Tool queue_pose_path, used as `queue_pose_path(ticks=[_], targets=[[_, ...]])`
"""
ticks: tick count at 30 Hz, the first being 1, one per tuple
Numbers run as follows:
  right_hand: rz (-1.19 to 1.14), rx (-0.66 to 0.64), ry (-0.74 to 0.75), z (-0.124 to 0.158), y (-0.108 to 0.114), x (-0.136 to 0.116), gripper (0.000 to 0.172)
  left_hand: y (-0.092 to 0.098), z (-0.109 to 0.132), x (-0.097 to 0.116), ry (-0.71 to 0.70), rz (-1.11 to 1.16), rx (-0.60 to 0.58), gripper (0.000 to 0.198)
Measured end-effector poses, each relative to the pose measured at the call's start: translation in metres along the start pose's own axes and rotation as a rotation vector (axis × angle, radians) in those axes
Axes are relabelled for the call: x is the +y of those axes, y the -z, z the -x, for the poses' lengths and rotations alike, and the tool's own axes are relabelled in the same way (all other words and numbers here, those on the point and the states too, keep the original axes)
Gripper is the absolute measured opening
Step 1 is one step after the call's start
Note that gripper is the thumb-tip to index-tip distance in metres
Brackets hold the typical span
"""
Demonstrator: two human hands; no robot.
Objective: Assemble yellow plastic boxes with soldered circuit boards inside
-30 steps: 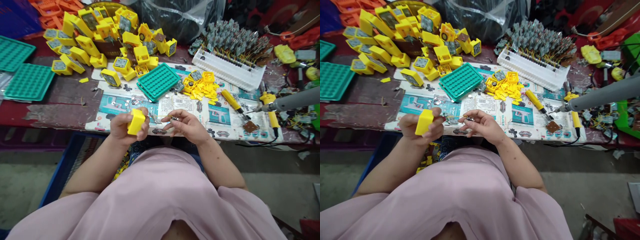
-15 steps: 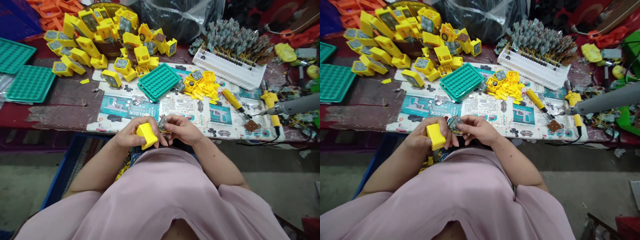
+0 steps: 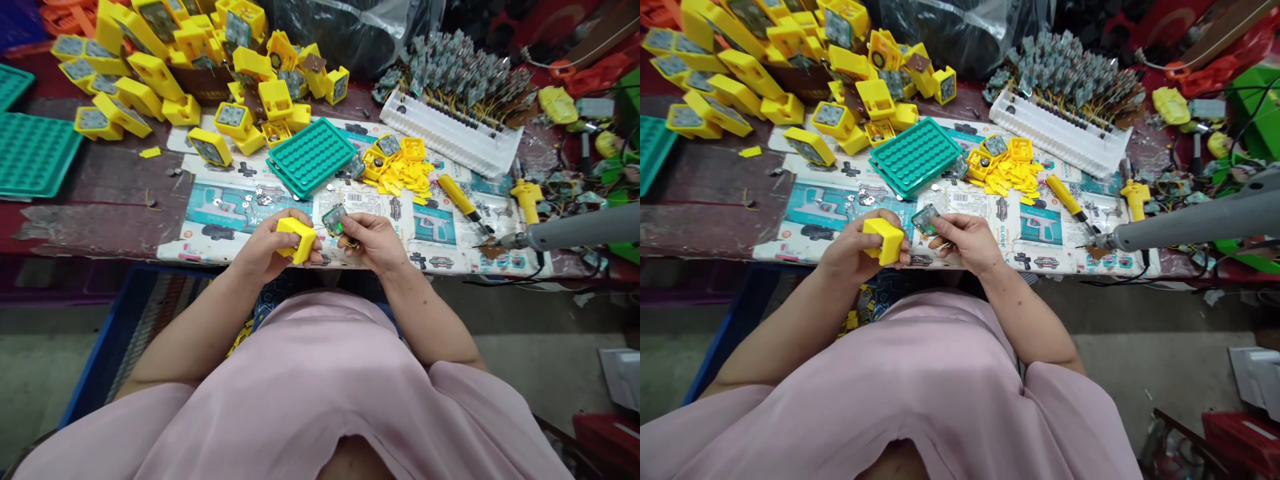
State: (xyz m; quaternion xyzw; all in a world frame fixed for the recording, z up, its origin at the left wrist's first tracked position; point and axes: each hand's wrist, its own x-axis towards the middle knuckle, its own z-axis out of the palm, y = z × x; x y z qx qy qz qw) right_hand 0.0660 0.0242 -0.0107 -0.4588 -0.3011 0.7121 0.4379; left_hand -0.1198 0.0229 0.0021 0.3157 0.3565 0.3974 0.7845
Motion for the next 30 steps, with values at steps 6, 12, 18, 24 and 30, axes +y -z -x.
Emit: queue_pose_path(ticks=[6, 12, 18, 24, 30], targets=[[-0.013, -0.019, -0.046, -0.001, 0.001, -0.004, 0.052, 0.003, -0.002, -0.001, 0.005, -0.01, 0.004, 0.029], [-0.054, -0.029, -0.068, -0.003, 0.003, -0.004, 0.053, 0.008, -0.003, -0.003, 0.012, -0.017, -0.045, 0.029], [-0.044, -0.009, -0.046, -0.003, 0.004, -0.002, 0.055, 0.01, -0.003, -0.004, 0.027, -0.019, -0.049, 0.028], [-0.046, -0.038, -0.075, -0.003, 0.006, -0.003, 0.051, 0.005, -0.005, 0.0, 0.002, 0.003, -0.056, 0.028], [-0.126, -0.173, -0.247, 0.001, 0.008, -0.012, 0.05, -0.005, -0.009, 0.013, -0.117, 0.054, 0.023, 0.029]])
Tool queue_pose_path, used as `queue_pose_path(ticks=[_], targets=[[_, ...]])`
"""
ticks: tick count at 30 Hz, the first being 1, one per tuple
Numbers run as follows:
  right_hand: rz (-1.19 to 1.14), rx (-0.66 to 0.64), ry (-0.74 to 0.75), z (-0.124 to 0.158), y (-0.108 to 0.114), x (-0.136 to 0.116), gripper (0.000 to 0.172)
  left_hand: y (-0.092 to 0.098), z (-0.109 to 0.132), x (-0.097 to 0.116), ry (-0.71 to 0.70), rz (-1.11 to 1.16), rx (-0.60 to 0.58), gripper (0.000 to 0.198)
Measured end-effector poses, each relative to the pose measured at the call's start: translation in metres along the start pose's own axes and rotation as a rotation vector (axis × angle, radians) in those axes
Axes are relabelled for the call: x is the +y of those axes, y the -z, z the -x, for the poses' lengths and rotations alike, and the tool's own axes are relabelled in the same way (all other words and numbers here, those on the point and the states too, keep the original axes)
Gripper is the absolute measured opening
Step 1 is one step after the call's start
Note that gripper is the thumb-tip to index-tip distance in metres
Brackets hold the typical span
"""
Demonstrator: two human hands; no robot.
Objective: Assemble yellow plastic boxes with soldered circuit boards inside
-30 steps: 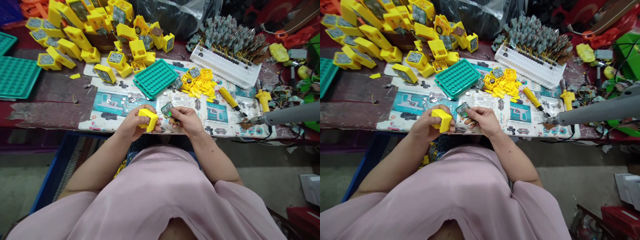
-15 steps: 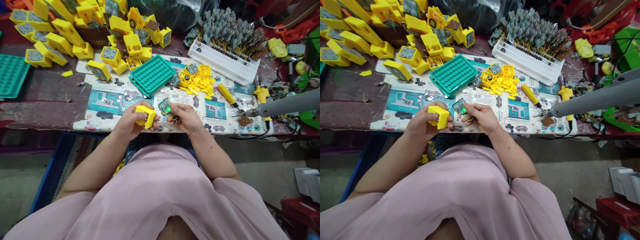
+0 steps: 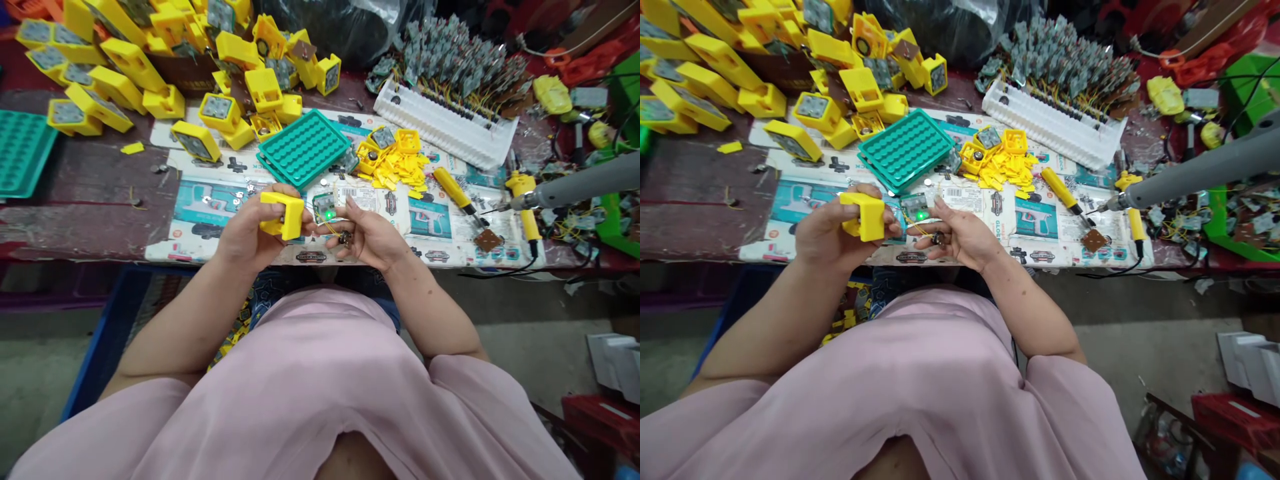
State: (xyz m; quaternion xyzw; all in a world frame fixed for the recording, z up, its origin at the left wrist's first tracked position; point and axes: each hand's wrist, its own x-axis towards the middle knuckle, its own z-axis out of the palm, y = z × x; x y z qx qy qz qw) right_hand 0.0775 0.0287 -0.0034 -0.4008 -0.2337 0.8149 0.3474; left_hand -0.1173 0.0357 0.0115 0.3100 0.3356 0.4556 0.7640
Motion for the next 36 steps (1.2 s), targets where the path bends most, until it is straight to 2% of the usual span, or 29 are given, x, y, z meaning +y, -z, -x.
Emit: queue_pose_path(ticks=[5, 10, 16, 21, 24, 26, 28, 31, 33, 34, 36], targets=[[0.012, -0.126, 0.046, 0.005, 0.005, 0.002, 0.06, -0.002, 0.002, 0.007, -0.063, -0.012, 0.042, 0.021], [0.114, -0.133, 0.156, 0.004, 0.007, 0.007, 0.038, 0.002, 0.008, 0.01, -0.151, -0.026, 0.073, 0.019], [0.101, -0.134, 0.112, 0.0, 0.0, 0.006, 0.037, 0.015, 0.012, 0.006, -0.33, -0.047, -0.009, 0.029], [0.283, -0.058, 0.108, -0.004, -0.006, 0.01, 0.046, 0.018, 0.022, 0.007, -0.457, -0.037, -0.123, 0.024], [0.571, 0.057, 0.275, -0.01, -0.002, 0.01, 0.042, 0.022, 0.029, 0.014, -0.507, 0.005, -0.137, 0.024], [0.815, 0.161, 0.464, -0.018, 0.006, 0.004, 0.034, 0.028, 0.032, 0.019, -0.464, 0.027, -0.113, 0.025], [1.069, 0.245, 0.651, -0.028, 0.013, -0.008, 0.026, 0.034, 0.034, 0.024, -0.357, 0.054, -0.069, 0.024], [1.392, 0.284, 0.863, -0.036, 0.016, -0.028, 0.021, 0.038, 0.033, 0.026, -0.209, 0.135, -0.009, 0.026], [1.455, 0.257, 0.944, -0.033, 0.01, -0.035, 0.027, 0.038, 0.03, 0.025, -0.143, 0.203, 0.012, 0.029], [1.416, 0.212, 0.94, -0.03, 0.005, -0.035, 0.031, 0.036, 0.029, 0.024, -0.116, 0.231, 0.016, 0.029], [1.227, 0.08, 0.829, -0.02, -0.005, -0.029, 0.039, 0.031, 0.026, 0.023, -0.071, 0.273, 0.012, 0.029]])
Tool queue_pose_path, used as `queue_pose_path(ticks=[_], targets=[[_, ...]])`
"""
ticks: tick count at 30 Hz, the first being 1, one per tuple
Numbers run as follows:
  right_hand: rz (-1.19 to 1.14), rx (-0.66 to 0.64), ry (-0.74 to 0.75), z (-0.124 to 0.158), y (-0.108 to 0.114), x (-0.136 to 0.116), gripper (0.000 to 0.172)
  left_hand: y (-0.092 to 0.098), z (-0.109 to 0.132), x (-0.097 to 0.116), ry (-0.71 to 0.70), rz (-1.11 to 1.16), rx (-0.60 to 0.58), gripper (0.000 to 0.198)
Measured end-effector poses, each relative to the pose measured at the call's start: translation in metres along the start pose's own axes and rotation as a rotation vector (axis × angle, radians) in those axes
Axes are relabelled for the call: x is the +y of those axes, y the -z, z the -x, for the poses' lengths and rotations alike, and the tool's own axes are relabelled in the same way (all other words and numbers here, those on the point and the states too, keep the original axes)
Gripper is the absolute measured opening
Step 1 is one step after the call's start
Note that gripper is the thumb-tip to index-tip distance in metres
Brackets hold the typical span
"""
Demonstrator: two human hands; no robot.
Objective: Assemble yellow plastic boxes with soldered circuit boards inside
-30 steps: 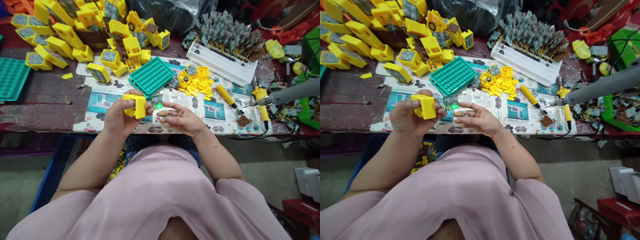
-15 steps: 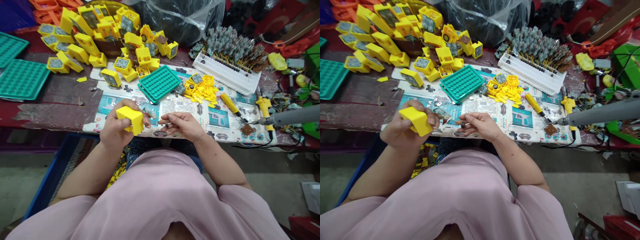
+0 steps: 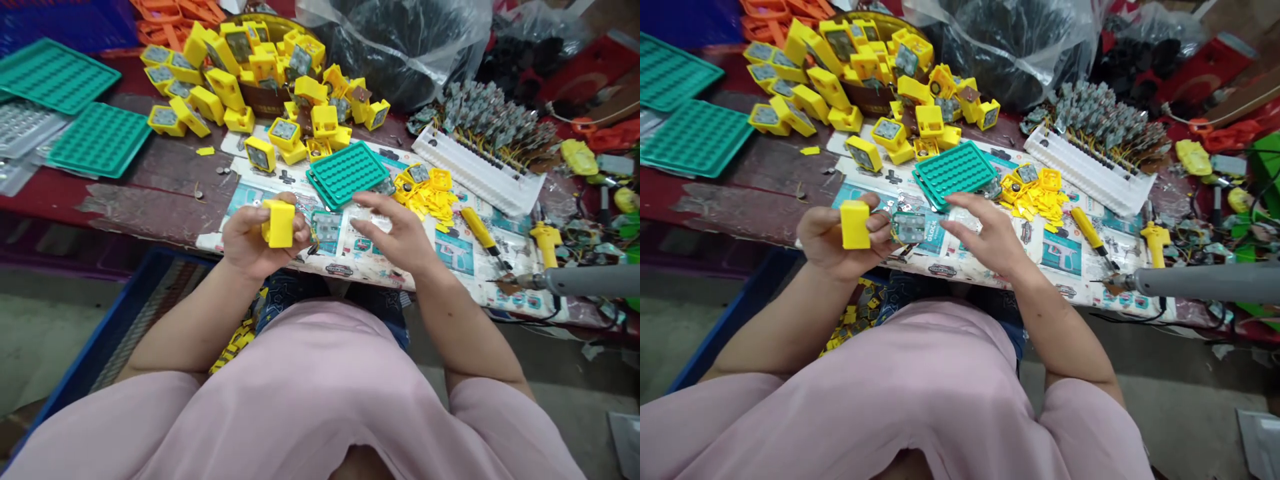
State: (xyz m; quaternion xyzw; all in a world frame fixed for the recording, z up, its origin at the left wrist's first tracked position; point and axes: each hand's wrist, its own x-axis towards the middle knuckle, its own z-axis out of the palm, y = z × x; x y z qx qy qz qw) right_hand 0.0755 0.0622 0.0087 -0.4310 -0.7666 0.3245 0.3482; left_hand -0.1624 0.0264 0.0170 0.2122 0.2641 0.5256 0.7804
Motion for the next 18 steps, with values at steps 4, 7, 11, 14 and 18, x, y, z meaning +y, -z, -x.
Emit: queue_pose_path(ticks=[4, 7, 11, 14, 18], targets=[[-0.558, -0.225, -0.233, 0.021, -0.02, -0.017, 0.055, -0.011, -0.006, -0.006, 0.048, 0.055, -0.014, 0.027], [-0.799, -0.311, -0.384, 0.031, -0.03, -0.02, 0.052, -0.02, -0.011, -0.011, 0.061, 0.053, -0.036, 0.025], [-0.857, -0.203, -0.544, 0.04, -0.02, -0.018, 0.037, -0.028, -0.017, -0.017, 0.041, -0.012, -0.01, 0.021], [-0.861, -0.041, -0.581, 0.045, 0.001, -0.013, 0.038, -0.028, -0.019, -0.024, 0.129, -0.081, 0.007, 0.025], [-0.799, 0.155, -0.594, 0.049, 0.02, -0.004, 0.043, -0.024, -0.02, -0.035, 0.292, -0.087, -0.076, 0.034]])
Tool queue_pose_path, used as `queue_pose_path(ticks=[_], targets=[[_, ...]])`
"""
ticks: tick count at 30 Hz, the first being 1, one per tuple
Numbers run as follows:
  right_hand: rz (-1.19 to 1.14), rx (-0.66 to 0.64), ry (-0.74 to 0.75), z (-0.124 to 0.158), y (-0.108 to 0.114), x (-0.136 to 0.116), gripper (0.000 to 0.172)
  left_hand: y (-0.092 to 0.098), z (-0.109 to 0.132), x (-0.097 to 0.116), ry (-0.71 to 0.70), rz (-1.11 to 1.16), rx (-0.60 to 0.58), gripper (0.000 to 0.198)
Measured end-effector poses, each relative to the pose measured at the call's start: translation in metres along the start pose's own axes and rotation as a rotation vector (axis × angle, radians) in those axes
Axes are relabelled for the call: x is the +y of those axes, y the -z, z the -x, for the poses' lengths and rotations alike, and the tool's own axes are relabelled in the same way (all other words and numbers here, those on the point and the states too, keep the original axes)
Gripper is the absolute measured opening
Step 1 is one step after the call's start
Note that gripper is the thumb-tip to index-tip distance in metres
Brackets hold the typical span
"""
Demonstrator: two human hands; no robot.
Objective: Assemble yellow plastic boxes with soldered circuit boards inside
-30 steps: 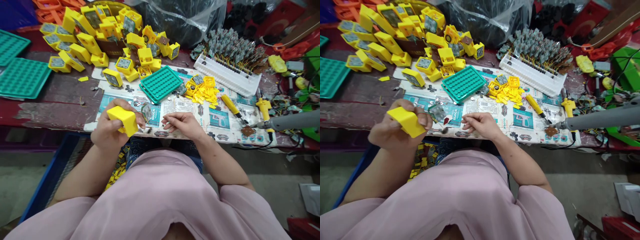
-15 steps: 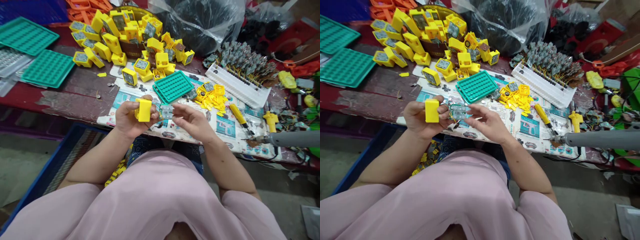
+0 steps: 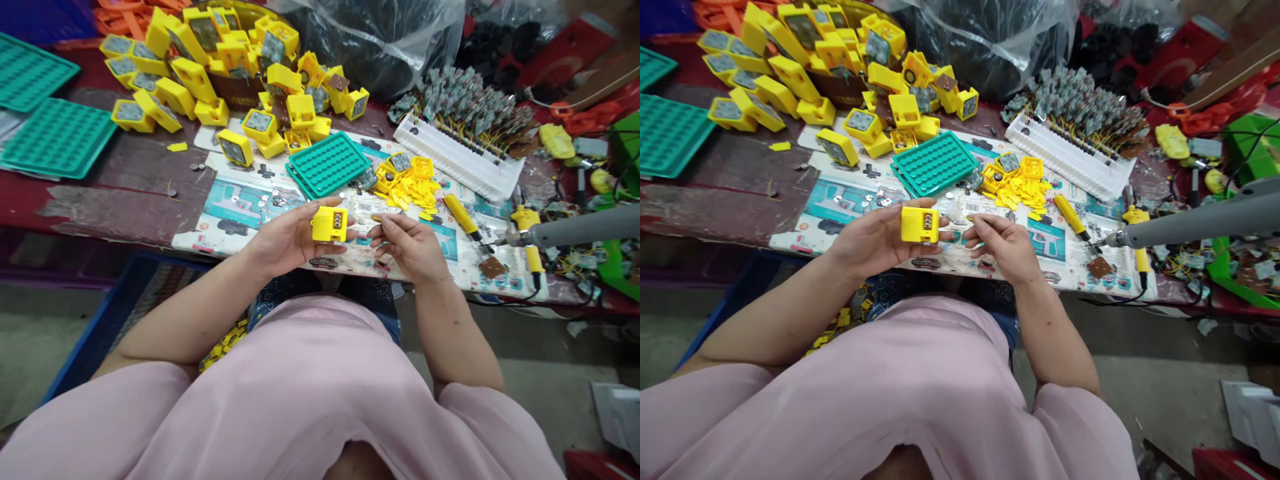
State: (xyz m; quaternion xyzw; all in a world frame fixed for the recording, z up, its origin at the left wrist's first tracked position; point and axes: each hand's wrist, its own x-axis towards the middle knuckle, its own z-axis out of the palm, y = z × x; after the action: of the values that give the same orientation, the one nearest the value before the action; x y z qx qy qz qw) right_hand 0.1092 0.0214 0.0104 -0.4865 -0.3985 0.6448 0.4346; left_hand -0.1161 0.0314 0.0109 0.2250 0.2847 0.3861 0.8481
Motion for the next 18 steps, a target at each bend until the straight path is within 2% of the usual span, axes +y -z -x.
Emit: queue_pose_path(ticks=[7, 18], targets=[[-0.025, 0.043, 0.059, -0.003, 0.014, 0.005, 0.047, 0.001, -0.006, -0.009, 0.059, -0.024, -0.081, 0.04], [-0.018, 0.028, 0.065, -0.005, 0.014, 0.008, 0.048, 0.0, -0.009, -0.012, 0.099, -0.005, -0.065, 0.036]])
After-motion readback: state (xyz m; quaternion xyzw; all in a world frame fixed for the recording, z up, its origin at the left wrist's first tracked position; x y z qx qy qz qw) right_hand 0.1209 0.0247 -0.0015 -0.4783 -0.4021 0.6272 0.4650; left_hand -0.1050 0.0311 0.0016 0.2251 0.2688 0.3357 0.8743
